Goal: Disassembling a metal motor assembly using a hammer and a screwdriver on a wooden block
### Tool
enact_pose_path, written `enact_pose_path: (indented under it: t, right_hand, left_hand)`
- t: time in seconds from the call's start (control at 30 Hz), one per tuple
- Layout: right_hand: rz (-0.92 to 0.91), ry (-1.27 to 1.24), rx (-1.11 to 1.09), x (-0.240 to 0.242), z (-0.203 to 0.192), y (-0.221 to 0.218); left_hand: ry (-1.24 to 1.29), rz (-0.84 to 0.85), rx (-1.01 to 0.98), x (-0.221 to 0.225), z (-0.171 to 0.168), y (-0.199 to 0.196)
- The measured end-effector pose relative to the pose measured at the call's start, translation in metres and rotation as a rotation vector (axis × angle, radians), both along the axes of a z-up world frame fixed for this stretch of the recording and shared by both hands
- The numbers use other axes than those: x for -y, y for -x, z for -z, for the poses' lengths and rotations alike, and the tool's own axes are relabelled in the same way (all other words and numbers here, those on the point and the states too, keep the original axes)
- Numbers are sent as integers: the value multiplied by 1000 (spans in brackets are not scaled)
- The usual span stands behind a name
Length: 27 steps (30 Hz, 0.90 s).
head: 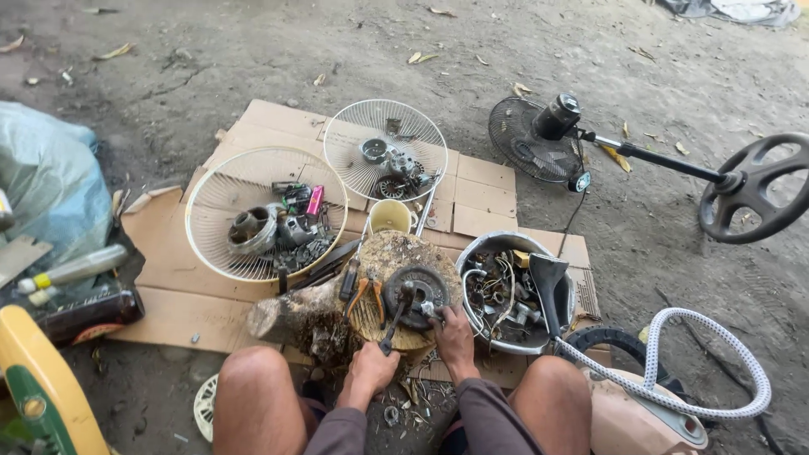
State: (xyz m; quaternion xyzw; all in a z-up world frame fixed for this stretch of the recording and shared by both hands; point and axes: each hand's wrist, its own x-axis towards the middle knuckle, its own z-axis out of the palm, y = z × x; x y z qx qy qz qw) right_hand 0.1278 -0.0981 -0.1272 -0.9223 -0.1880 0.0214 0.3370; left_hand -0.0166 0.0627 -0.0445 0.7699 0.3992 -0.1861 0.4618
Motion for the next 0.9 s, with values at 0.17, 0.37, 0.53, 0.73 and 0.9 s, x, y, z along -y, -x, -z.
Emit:
enact_pose_path:
  t: [0.17,0.37,0.53,0.73,0.9]
  right_hand:
    - [-16,-43,-43,4,1,1]
    - [-18,-100,14,6,-7,6]
    - [-85,-84,7,8,-20,6]
    - [-41,-73,99,0,-16,10]
    - [-26,-71,42,-1,-26,15]
  left_hand:
    - [-14,35,-65,1,-24,5]
    - [-106,60,23,9,-18,10]
    - [-77,165,57,17,-43,0]
    - [-173,178,252,35,-20,-4]
    - [-168,74,183,37,-31,-1]
